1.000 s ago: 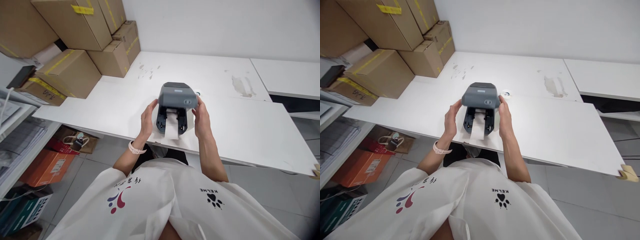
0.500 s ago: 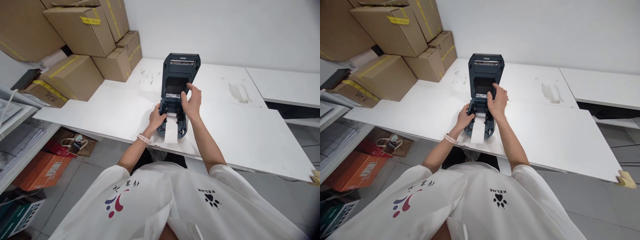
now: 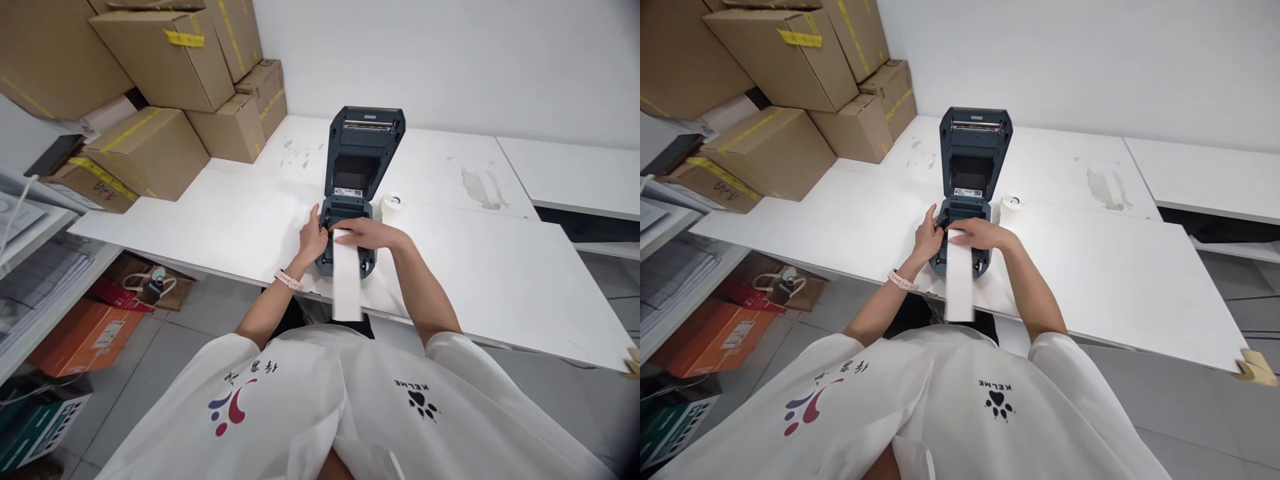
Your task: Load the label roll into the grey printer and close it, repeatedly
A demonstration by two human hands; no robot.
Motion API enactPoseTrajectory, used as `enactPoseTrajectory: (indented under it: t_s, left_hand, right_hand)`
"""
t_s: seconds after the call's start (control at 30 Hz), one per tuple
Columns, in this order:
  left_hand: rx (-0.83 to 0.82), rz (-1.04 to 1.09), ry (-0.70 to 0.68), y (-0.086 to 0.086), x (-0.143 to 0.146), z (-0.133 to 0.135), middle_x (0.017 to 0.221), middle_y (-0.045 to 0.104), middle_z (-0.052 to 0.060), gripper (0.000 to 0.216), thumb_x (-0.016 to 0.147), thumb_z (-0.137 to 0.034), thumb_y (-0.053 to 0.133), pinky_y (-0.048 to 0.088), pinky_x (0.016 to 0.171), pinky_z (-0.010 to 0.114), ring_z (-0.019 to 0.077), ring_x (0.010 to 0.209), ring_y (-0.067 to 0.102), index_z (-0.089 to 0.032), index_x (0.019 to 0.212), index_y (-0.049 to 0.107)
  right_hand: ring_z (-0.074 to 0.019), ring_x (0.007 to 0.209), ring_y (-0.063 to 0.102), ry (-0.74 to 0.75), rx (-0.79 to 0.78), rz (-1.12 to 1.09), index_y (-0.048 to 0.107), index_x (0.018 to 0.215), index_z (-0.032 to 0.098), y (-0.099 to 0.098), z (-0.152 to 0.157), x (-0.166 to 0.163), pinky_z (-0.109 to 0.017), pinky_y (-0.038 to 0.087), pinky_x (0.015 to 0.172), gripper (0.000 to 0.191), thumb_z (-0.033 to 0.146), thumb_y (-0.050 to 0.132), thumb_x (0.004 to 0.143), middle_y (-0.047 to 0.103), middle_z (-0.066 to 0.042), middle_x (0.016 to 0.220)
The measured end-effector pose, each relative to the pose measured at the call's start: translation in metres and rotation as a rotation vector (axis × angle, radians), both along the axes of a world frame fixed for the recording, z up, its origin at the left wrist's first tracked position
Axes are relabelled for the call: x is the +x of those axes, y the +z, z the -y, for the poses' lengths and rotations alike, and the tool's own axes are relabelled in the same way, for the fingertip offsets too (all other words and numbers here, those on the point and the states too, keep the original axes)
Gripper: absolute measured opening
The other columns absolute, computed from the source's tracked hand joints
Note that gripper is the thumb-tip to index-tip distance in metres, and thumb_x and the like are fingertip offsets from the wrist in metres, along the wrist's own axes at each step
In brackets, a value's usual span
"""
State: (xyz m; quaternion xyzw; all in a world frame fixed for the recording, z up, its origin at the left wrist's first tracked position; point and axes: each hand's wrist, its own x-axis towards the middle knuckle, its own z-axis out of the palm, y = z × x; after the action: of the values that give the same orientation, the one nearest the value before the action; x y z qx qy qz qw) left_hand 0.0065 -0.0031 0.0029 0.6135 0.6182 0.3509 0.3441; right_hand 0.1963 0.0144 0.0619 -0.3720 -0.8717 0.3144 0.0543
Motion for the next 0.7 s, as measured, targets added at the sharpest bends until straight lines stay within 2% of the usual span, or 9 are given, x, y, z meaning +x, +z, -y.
enactPoseTrajectory:
  t_s: [0.07, 0.13, 0.2, 0.3, 0.43, 0.6, 0.63, 0.7]
  left_hand:
    - [0.005, -0.019, -0.012, 0.001, -0.001, 0.002, 0.152, 0.055, 0.013, 0.077, 0.085, -0.015, 0.046, 0.04, 0.114, 0.051, 0.0319, 0.14, 0.054, -0.019, 0.16, 0.026]
    - [0.002, -0.023, -0.024, 0.002, -0.002, 0.004, 0.154, 0.053, 0.014, 0.076, 0.087, -0.016, 0.044, 0.041, 0.113, 0.051, 0.0317, 0.142, 0.052, -0.018, 0.16, 0.025]
    - [-0.011, -0.026, -0.033, 0.004, -0.002, 0.005, 0.155, 0.052, 0.015, 0.075, 0.088, -0.016, 0.045, 0.042, 0.112, 0.05, 0.032, 0.142, 0.051, -0.019, 0.16, 0.025]
    - [-0.024, -0.035, -0.025, 0.006, -0.001, 0.006, 0.156, 0.051, 0.014, 0.074, 0.088, -0.017, 0.045, 0.044, 0.11, 0.051, 0.0332, 0.139, 0.054, -0.021, 0.159, 0.026]
    - [-0.015, -0.043, -0.006, 0.005, 0.0, 0.005, 0.155, 0.053, 0.014, 0.076, 0.086, -0.014, 0.045, 0.042, 0.112, 0.052, 0.0328, 0.14, 0.054, -0.02, 0.159, 0.026]
    - [0.003, 0.001, 0.009, 0.002, 0.0, 0.003, 0.153, 0.055, 0.012, 0.08, 0.084, -0.013, 0.048, 0.041, 0.114, 0.052, 0.0301, 0.137, 0.057, -0.021, 0.16, 0.024]
    - [0.005, 0.004, 0.015, 0.001, 0.0, 0.003, 0.152, 0.056, 0.011, 0.08, 0.084, -0.013, 0.049, 0.041, 0.114, 0.052, 0.0296, 0.135, 0.058, -0.022, 0.16, 0.025]
    - [0.006, 0.001, 0.027, 0.001, 0.0, 0.002, 0.151, 0.058, 0.012, 0.079, 0.084, -0.012, 0.048, 0.041, 0.114, 0.052, 0.0292, 0.133, 0.059, -0.022, 0.16, 0.026]
  right_hand:
    - [-0.0254, 0.103, 0.068, 0.003, -0.123, -0.324, 0.066, 0.127, 0.024, 0.0, 0.012, 0.034, -0.037, 0.053, 0.086, 0.047, 0.052, 0.066, 0.09, 0.072, -0.008, 0.124]
    - [-0.0227, 0.093, 0.069, -0.071, -0.221, -0.562, 0.07, 0.116, 0.026, -0.007, 0.027, 0.074, -0.036, 0.054, 0.08, 0.044, 0.051, 0.078, 0.081, 0.075, -0.006, 0.11]
    - [-0.0233, 0.092, 0.07, -0.194, -0.265, -0.668, 0.071, 0.108, 0.026, -0.019, 0.041, 0.113, -0.037, 0.053, 0.082, 0.038, 0.045, 0.083, 0.077, 0.076, -0.006, 0.103]
    - [-0.0248, 0.099, 0.068, -0.407, -0.266, -0.629, 0.069, 0.107, 0.027, -0.043, 0.054, 0.153, -0.04, 0.051, 0.089, 0.036, 0.042, 0.083, 0.077, 0.076, -0.007, 0.109]
    - [-0.02, 0.094, 0.066, -0.58, -0.294, -0.63, 0.063, 0.105, 0.027, -0.074, 0.044, 0.166, -0.037, 0.051, 0.085, 0.038, 0.042, 0.083, 0.076, 0.075, -0.006, 0.116]
    - [-0.0104, 0.07, 0.058, -0.618, -0.309, -0.757, 0.058, 0.102, 0.027, -0.098, 0.019, 0.155, -0.031, 0.051, 0.076, 0.045, 0.04, 0.087, 0.069, 0.074, -0.003, 0.119]
    - [-0.0104, 0.072, 0.059, -0.619, -0.307, -0.768, 0.058, 0.102, 0.027, -0.101, 0.017, 0.155, -0.031, 0.051, 0.078, 0.045, 0.039, 0.087, 0.069, 0.074, -0.003, 0.121]
    - [-0.0138, 0.088, 0.066, -0.631, -0.298, -0.795, 0.058, 0.101, 0.028, -0.104, 0.013, 0.158, -0.033, 0.052, 0.085, 0.046, 0.036, 0.088, 0.067, 0.071, -0.004, 0.127]
